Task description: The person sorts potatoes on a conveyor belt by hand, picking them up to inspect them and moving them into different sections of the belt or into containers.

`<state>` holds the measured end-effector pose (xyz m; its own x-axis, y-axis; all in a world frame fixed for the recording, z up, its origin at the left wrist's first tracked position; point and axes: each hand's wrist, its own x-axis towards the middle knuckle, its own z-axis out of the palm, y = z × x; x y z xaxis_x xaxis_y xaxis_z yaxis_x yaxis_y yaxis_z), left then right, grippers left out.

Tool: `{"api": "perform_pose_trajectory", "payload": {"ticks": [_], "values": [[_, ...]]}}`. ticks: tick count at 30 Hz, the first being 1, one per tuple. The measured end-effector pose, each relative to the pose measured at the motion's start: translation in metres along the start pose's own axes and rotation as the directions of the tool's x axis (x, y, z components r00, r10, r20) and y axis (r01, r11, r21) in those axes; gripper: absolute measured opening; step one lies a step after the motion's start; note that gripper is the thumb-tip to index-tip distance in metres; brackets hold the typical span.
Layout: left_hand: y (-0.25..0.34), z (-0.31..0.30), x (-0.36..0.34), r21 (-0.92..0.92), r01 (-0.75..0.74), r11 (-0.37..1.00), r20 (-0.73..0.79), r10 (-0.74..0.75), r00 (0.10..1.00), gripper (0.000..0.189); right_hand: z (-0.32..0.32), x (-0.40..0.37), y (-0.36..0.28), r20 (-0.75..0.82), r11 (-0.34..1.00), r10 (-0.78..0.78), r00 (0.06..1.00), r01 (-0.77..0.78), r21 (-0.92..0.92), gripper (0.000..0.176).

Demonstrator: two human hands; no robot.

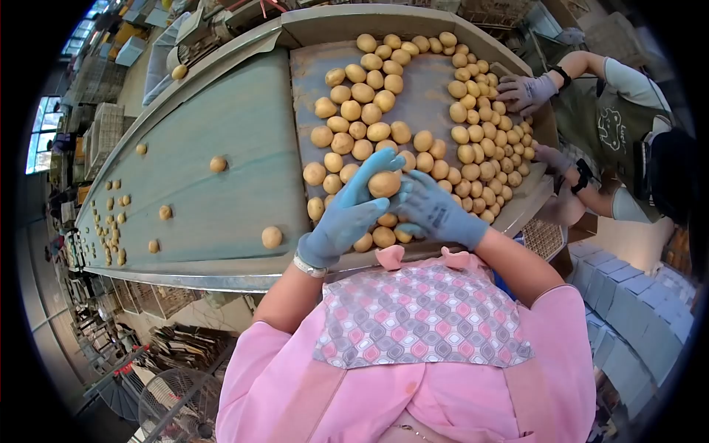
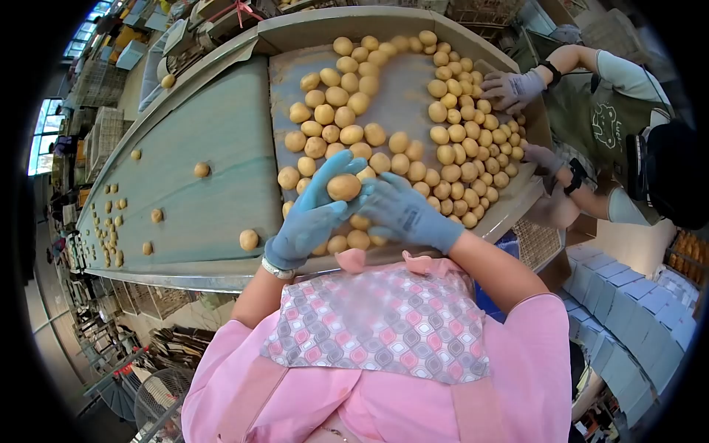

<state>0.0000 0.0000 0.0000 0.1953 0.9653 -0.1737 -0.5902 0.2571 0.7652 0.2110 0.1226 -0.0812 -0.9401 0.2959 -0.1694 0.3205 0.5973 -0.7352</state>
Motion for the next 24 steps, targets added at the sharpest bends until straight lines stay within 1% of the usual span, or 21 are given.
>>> {"api": "perform_pose_trajectory", "payload": {"ticks": [1,2,3,5,6,9,10,11,12,13,14,15,16,17,19,20,21,22,24], "values": [[-0.004,0.0,0.0,0.131,-0.029,0.991,0.007,0.028,1.0,0.081,0.014,-0.004,0.011,-0.103,0.962,-0.205,0.973,0.181,-0.204,0.063],[-0.007,0.001,0.0,0.258,-0.056,0.964,0.017,0.053,0.998,0.081,0.027,-0.01,0.021,-0.157,0.852,-0.414,0.896,0.322,-0.412,0.053],[0.01,-0.006,-0.005,0.281,-0.031,0.959,0.0,0.032,0.999,0.079,0.03,0.019,0.019,-0.311,0.876,-0.379,0.871,0.23,-0.424,0.052],[0.008,0.01,-0.003,0.202,-0.023,0.979,0.0,0.024,1.0,0.077,0.009,0.034,0.028,-0.511,0.898,-0.247,0.824,-0.003,-0.439,0.049],[0.012,0.018,-0.006,0.161,0.042,0.986,-0.071,-0.031,0.997,0.077,-0.001,0.034,0.024,-0.601,0.931,0.009,0.799,-0.226,-0.287,0.051],[0.013,0.015,-0.011,0.32,0.023,0.947,-0.209,0.047,0.977,0.082,-0.011,0.011,0.016,-0.544,0.944,-0.163,0.823,-0.031,-0.33,0.051],[0.017,0.02,-0.012,0.264,0.031,0.964,-0.272,0.044,0.961,0.089,-0.009,-0.004,0.014,-0.525,0.944,-0.143,0.839,-0.043,-0.327,0.047],[0.017,0.02,-0.013,0.427,-0.005,0.904,-0.256,0.127,0.958,0.083,-0.007,-0.017,0.013,-0.501,0.942,-0.148,0.853,-0.033,-0.334,0.043],[0.016,0.016,-0.014,0.586,-0.029,0.81,-0.251,0.215,0.944,0.077,-0.005,-0.021,0.008,-0.471,0.94,-0.173,0.865,0.002,-0.342,0.04],[0.012,0.01,-0.016,0.726,-0.026,0.688,-0.253,0.303,0.919,0.072,-0.012,-0.027,-0.011,-0.49,0.976,-0.068,0.869,-0.044,-0.213,0.034],[0.002,0.001,-0.013,0.689,-0.138,0.712,-0.199,0.369,0.908,0.066,-0.01,-0.032,-0.016,-0.516,0.986,-0.023,0.856,-0.067,-0.155,0.033],[-0.006,-0.006,-0.008,0.651,-0.245,0.718,-0.155,0.443,0.883,0.062,-0.008,-0.037,-0.016,-0.529,0.989,-0.029,0.848,-0.053,-0.139,0.032],[-0.007,-0.008,-0.006,0.726,-0.284,0.626,-0.111,0.515,0.85,0.06,-0.002,-0.041,-0.01,-0.514,0.994,0.098,0.852,-0.112,0.004,0.031],[-0.002,-0.014,-0.005,0.799,-0.309,0.516,-0.057,0.576,0.815,0.059,0.004,-0.038,-0.009,-0.483,0.991,0.102,0.87,-0.133,-0.03,0.031],[0.005,-0.016,-0.004,0.845,-0.343,0.41,-0.012,0.656,0.755,0.051,0.026,-0.036,0.024,-0.411,0.964,-0.118,0.904,0.005,-0.265,0.036],[-0.003,-0.018,-0.001,0.886,-0.277,0.372,-0.023,0.631,0.776,0.05,0.037,-0.038,0.056,-0.37,0.926,-0.213,0.904,0.065,-0.373,0.04],[-0.01,-0.013,-0.001,0.908,-0.218,0.357,-0.04,0.593,0.804,0.049,0.027,-0.041,0.075,-0.336,0.907,-0.242,0.91,0.089,-0.411,0.041],[-0.013,-0.013,-0.002,0.904,-0.21,0.372,-0.058,0.593,0.803,0.051,0.017,-0.033,0.084,-0.293,0.882,-0.289,0.911,0.135,-0.451,0.042],[-0.009,-0.013,-0.003,0.889,-0.23,0.395,-0.051,0.586,0.809,0.054,-0.014,-0.021,0.103,-0.212,0.847,-0.327,0.921,0.186,-0.498,0.044]]}}
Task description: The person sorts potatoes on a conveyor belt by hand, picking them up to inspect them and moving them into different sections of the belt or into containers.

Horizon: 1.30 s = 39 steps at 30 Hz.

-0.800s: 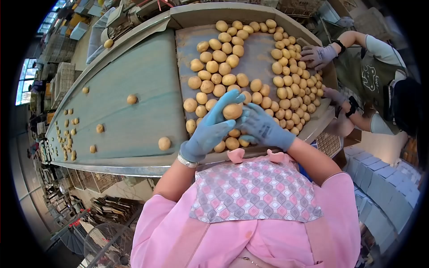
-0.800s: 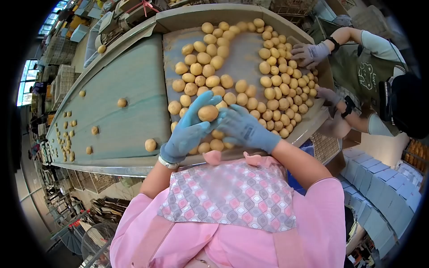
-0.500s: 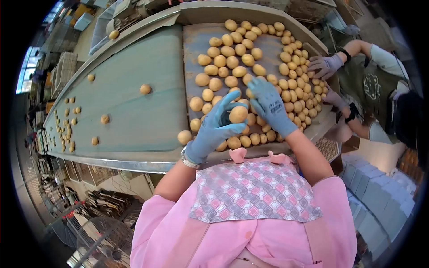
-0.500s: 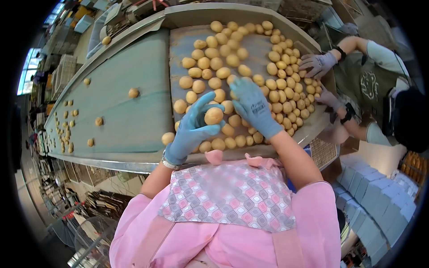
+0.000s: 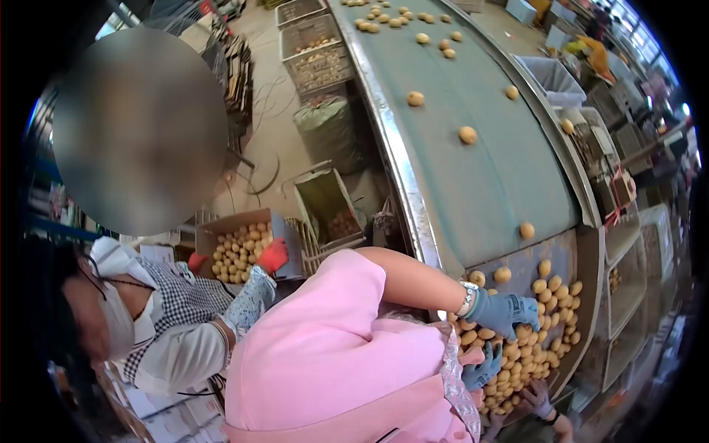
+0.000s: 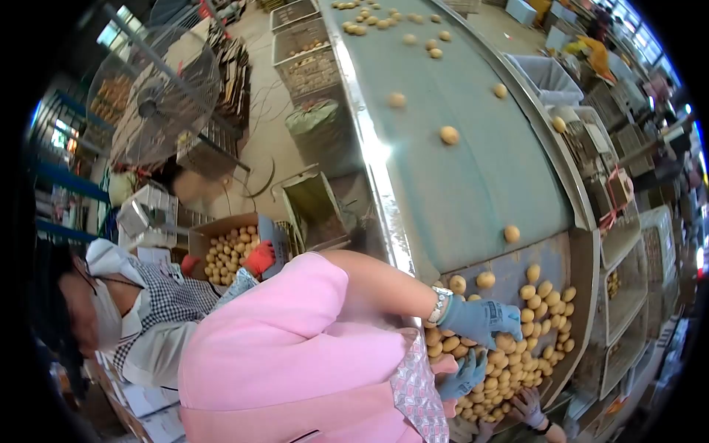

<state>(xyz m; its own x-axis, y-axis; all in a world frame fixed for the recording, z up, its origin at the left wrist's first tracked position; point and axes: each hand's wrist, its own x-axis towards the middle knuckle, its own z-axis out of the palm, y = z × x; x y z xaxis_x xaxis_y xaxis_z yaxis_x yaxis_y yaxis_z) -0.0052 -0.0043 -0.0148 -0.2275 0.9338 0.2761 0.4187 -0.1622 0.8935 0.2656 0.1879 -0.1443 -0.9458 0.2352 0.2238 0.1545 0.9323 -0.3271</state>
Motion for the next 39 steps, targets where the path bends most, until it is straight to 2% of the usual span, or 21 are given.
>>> {"api": "perform_pose_trajectory", "payload": {"ticks": [3,5,7,8,9,10,11,12,13,14,15,16,17,19,21,23,25,28,32,35,39], "values": [[0.005,-0.019,-0.003,-0.145,-0.07,0.987,-0.15,0.048,0.988,0.049,-0.026,0.012,0.056,0.124,0.984,-0.16,0.979,0.169,-0.063,0.048],[-0.001,-0.02,0.003,-0.116,-0.033,0.993,-0.16,0.015,0.987,0.054,-0.05,0.017,0.103,0.257,0.942,-0.301,0.918,0.329,-0.071,0.051],[-0.017,-0.016,0.007,-0.038,-0.039,0.999,-0.177,0.032,0.984,0.065,-0.076,0.02,0.16,0.412,0.844,-0.483,0.772,0.536,-0.015,0.054],[-0.034,-0.005,0.012,0.074,-0.111,0.991,-0.255,0.127,0.959,0.066,-0.089,0.018,0.188,0.485,0.778,-0.563,0.669,0.627,0.039,0.055],[-0.061,0.011,0.019,-0.099,-0.356,0.929,-0.393,0.292,0.872,0.067,-0.104,0.013,0.216,0.546,0.701,-0.636,0.545,0.704,0.115,0.056],[-0.086,0.032,0.027,-0.231,-0.589,0.774,-0.546,0.398,0.737,0.069,-0.119,0.004,0.242,0.588,0.631,-0.686,0.429,0.753,0.187,0.058],[-0.066,0.021,0.021,-0.14,-0.372,0.918,-0.494,0.26,0.829,0.072,-0.135,-0.009,0.26,0.612,0.59,-0.709,0.351,0.77,0.242,0.059],[-0.043,0.01,0.014,0.007,-0.118,0.993,-0.426,0.11,0.898,0.075,-0.155,-0.028,0.255,0.6,0.589,-0.708,0.373,0.78,0.21,0.06],[-0.021,-0.002,0.007,0.171,0.104,0.98,-0.346,-0.039,0.937,0.079,-0.176,-0.047,0.248,0.588,0.589,-0.706,0.395,0.789,0.177,0.061],[-0.038,0.017,0.01,0.409,0.03,0.912,-0.464,0.179,0.868,0.084,-0.174,-0.046,0.242,0.54,0.566,-0.728,0.422,0.814,0.127,0.063],[-0.053,0.017,0.014,0.638,0.01,0.77,-0.513,0.415,0.751,0.089,-0.147,-0.034,0.227,0.497,0.634,-0.683,0.535,0.773,0.039,0.062],[-0.042,0.01,0.022,0.664,-0.001,0.748,-0.533,0.474,0.701,0.081,-0.127,-0.02,0.201,0.416,0.727,-0.609,0.676,0.685,-0.048,0.061],[-0.042,0.016,0.03,0.604,-0.008,0.797,-0.492,0.381,0.783,0.075,-0.118,-0.011,0.155,0.294,0.85,-0.466,0.834,0.515,-0.112,0.06],[-0.053,0.013,0.043,0.463,0.039,0.886,-0.405,0.172,0.898,0.062,-0.102,0.018,0.091,0.064,0.965,-0.227,0.972,0.233,-0.118,0.059],[-0.054,0.013,0.035,0.479,0.054,0.876,-0.379,0.151,0.913,0.044,-0.076,0.054,0.033,-0.067,0.993,-0.114,0.991,0.112,-0.038,0.057],[-0.059,0.018,0.029,0.666,0.005,0.746,-0.32,0.279,0.905,0.032,-0.041,0.079,-0.019,-0.08,0.993,-0.113,0.99,0.116,0.033,0.055],[-0.054,0.027,0.026,0.769,0.095,0.632,-0.197,0.093,0.976,0.023,-0.013,0.09,-0.053,-0.072,0.988,-0.13,0.989,0.135,0.072,0.053],[0.002,0.017,-0.018,0.918,-0.005,0.396,-0.014,0.047,0.999,0.02,0.018,0.1,-0.087,-0.037,0.977,-0.161,0.986,0.165,0.137,0.051],[0.022,0.011,-0.066,0.931,0.052,0.362,-0.138,0.217,0.966,0.019,0.043,0.104,-0.104,0.0,0.961,-0.213,0.977,0.209,0.183,0.047],[-0.034,0.036,-0.07,0.792,0.254,0.555,-0.327,0.034,0.944,0.016,0.054,0.104,-0.109,0.009,0.955,-0.222,0.975,0.215,0.205,0.045],[-0.025,0.037,-0.071,0.839,0.246,0.485,-0.314,0.062,0.947,0.015,0.057,0.095,-0.109,0.005,0.956,-0.203,0.979,0.197,0.218,0.042]]}}
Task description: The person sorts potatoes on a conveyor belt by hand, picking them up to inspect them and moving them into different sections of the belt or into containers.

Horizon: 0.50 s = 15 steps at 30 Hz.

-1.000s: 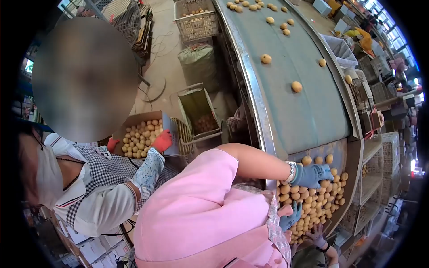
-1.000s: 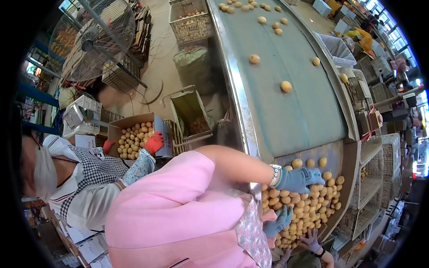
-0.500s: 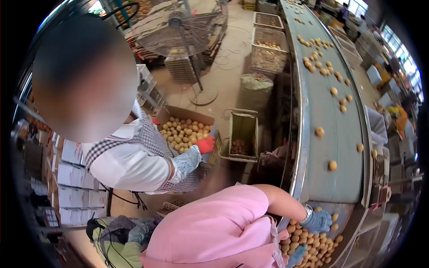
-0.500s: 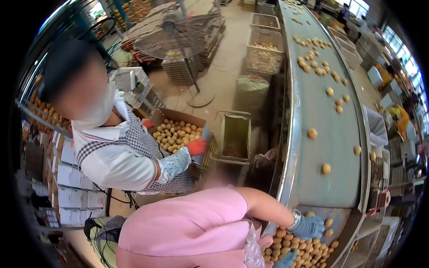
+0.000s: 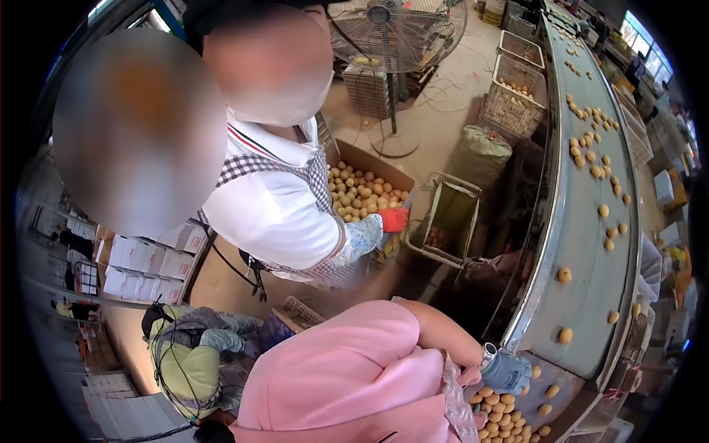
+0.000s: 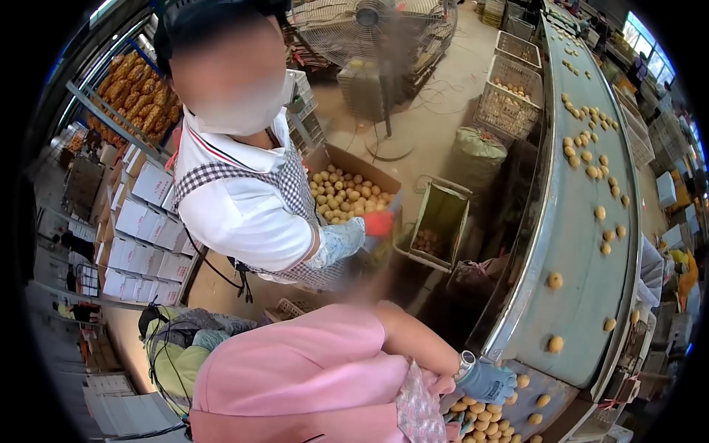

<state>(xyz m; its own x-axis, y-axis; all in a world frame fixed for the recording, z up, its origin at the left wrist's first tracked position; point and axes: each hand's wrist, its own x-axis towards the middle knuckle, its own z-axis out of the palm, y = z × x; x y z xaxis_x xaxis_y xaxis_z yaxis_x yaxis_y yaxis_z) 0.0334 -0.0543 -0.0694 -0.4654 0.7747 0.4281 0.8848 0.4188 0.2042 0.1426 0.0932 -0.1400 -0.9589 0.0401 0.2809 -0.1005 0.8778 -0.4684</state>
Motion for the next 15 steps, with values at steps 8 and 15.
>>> {"api": "perform_pose_trajectory", "payload": {"ticks": [8,15], "values": [[0.002,-0.02,-0.014,0.016,-0.007,1.0,-0.127,0.009,0.992,0.006,-0.015,-0.09,0.029,-0.106,0.992,0.126,0.986,-0.124,0.029,0.036],[0.007,-0.075,0.0,-0.184,-0.15,0.972,0.179,0.183,0.967,0.018,-0.051,-0.107,-0.033,-0.251,0.885,0.464,0.849,-0.454,0.1,0.036]]}}
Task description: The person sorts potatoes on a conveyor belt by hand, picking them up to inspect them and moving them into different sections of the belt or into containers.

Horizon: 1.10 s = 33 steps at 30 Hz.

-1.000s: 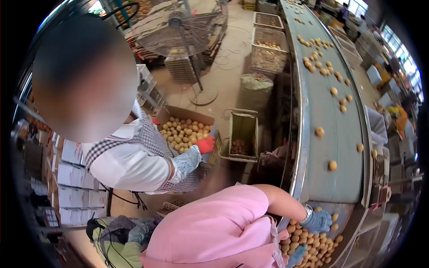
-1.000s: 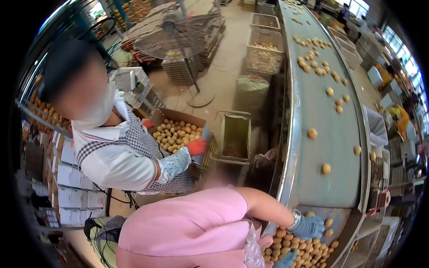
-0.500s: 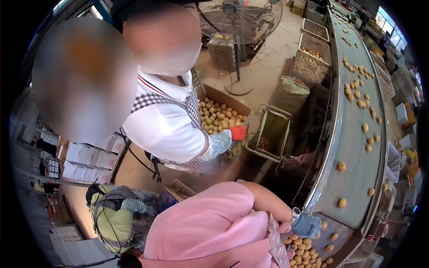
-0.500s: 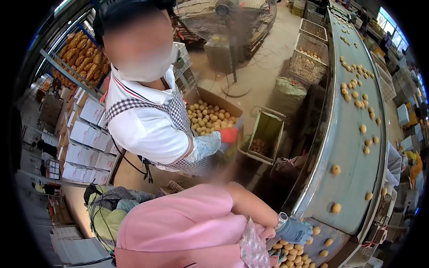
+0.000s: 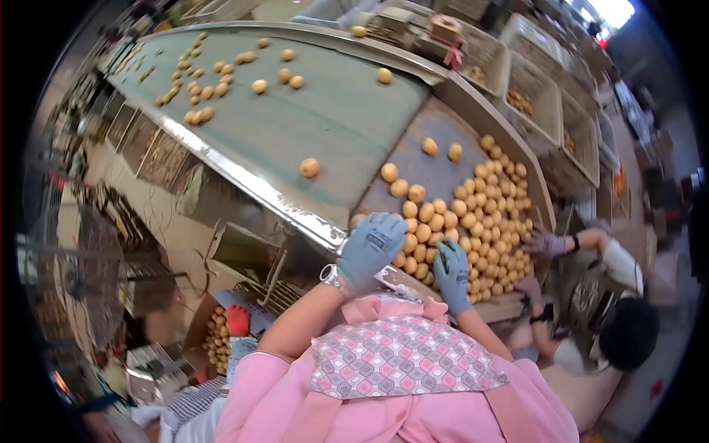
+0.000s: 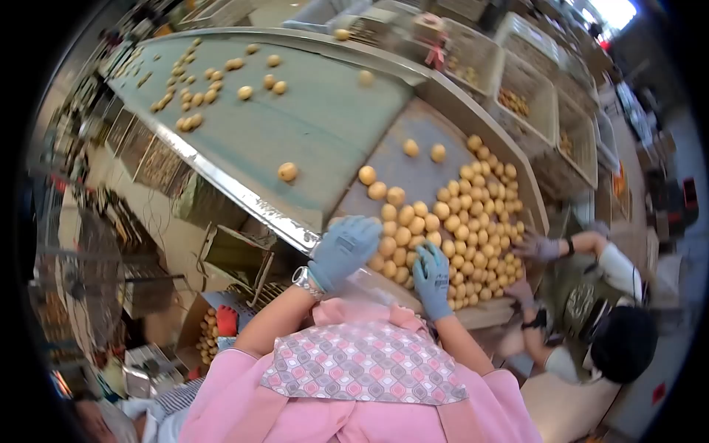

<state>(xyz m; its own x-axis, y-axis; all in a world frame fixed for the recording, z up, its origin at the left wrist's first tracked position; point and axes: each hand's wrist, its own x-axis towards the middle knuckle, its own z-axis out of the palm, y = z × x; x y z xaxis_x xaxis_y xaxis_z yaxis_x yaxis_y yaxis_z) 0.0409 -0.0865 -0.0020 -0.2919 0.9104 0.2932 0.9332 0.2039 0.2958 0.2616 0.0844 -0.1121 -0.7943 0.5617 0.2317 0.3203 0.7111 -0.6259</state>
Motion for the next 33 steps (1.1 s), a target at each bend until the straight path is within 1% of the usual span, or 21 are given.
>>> {"api": "perform_pose_trajectory", "payload": {"ticks": [2,5,6,7,11,12,15,16,18,19,20,23,24,25,26,27,28,29,31,32,33], "values": [[-0.003,-0.004,-0.001,0.069,-0.028,0.997,-0.004,0.028,1.0,0.024,-0.005,-0.005,-0.011,-0.048,0.998,0.059,0.997,-0.058,0.02,0.036],[-0.004,-0.001,0.004,-0.029,-0.026,0.999,0.062,0.028,0.998,0.025,-0.014,-0.003,-0.013,-0.086,0.996,0.086,0.993,-0.088,-0.018,0.033],[-0.004,0.0,0.002,-0.088,0.052,0.995,0.102,-0.042,0.994,0.029,-0.014,-0.003,-0.015,-0.102,0.995,0.101,0.99,-0.101,0.003,0.033],[-0.004,-0.001,0.001,-0.11,0.054,0.993,0.106,-0.042,0.993,0.03,-0.01,-0.001,-0.016,-0.121,0.994,0.107,0.987,-0.104,0.031,0.033],[-0.005,0.001,0.003,-0.149,0.047,0.988,0.091,-0.033,0.995,0.031,-0.004,0.024,-0.012,-0.08,0.999,-0.023,0.996,0.027,0.043,0.034],[-0.006,0.001,0.003,-0.151,0.04,0.988,0.09,-0.026,0.996,0.03,-0.001,0.04,-0.015,-0.122,0.993,-0.1,0.987,0.091,-0.077,0.038],[-0.007,-0.009,0.004,-0.235,0.081,0.969,0.095,-0.06,0.994,0.029,0.006,0.105,-0.022,-0.116,0.967,-0.222,0.968,0.203,-0.152,0.044],[-0.009,-0.014,0.003,-0.275,0.11,0.955,0.102,-0.084,0.991,0.029,0.009,0.121,-0.025,-0.005,0.982,-0.163,0.987,0.162,-0.095,0.047],[-0.019,-0.011,0.001,-0.464,0.194,0.864,-0.119,-0.278,0.953,0.032,0.02,0.146,-0.025,0.147,0.99,-0.114,0.983,0.125,-0.071,0.054],[-0.021,-0.013,-0.001,-0.557,0.217,0.802,-0.209,-0.388,0.897,0.034,0.025,0.155,-0.023,0.184,0.989,-0.109,0.977,0.125,-0.075,0.058],[-0.02,-0.016,-0.004,-0.68,0.279,0.678,-0.205,-0.541,0.816,0.04,0.031,0.162,-0.02,0.203,0.99,-0.116,0.972,0.131,-0.061,0.062],[-0.018,-0.02,-0.002,-0.905,0.16,0.394,-0.185,-0.704,0.686,0.039,0.038,0.179,-0.003,0.178,0.994,-0.101,0.979,0.106,-0.022,0.059],[-0.019,-0.013,-0.008,-0.93,0.125,0.346,-0.17,-0.707,0.686,0.038,0.038,0.181,0.003,0.162,0.994,-0.106,0.981,0.11,-0.013,0.058],[-0.025,-0.011,-0.012,-0.895,0.096,0.437,-0.238,-0.648,0.724,0.041,0.042,0.183,0.002,0.148,0.993,-0.119,0.982,0.12,0.001,0.057],[-0.025,-0.009,-0.014,-0.915,0.07,0.398,-0.236,-0.667,0.707,0.04,0.043,0.184,-0.007,0.099,0.996,-0.086,0.991,0.085,0.006,0.058],[-0.029,-0.01,-0.016,-0.964,0.063,0.258,-0.126,-0.654,0.746,0.054,0.037,0.185,-0.026,0.055,0.998,-0.056,0.997,0.055,0.016,0.058],[-0.027,-0.019,-0.012,-0.975,0.055,0.214,-0.103,-0.66,0.744,0.063,0.023,0.184,-0.066,0.07,0.992,-0.109,0.992,0.104,0.077,0.062],[-0.025,-0.024,-0.012,-0.998,0.001,0.062,-0.043,-0.695,0.718,0.07,0.01,0.18,-0.108,0.087,0.979,-0.16,0.983,0.146,0.144,0.066],[-0.025,-0.021,-0.005,-0.977,-0.064,-0.203,0.114,-0.752,0.649,0.069,0.01,0.169,-0.16,0.176,0.916,-0.317,0.932,0.252,0.312,0.069],[-0.028,-0.03,-0.015,-0.976,-0.039,-0.214,0.134,-0.731,0.669,0.066,0.01,0.162,-0.17,0.206,0.88,-0.379,0.902,0.282,0.382,0.071],[-0.033,-0.04,-0.023,-0.973,-0.01,-0.23,0.157,-0.699,0.698,0.062,0.011,0.157,-0.17,0.222,0.87,-0.37,0.902,0.253,0.423,0.071]]}}
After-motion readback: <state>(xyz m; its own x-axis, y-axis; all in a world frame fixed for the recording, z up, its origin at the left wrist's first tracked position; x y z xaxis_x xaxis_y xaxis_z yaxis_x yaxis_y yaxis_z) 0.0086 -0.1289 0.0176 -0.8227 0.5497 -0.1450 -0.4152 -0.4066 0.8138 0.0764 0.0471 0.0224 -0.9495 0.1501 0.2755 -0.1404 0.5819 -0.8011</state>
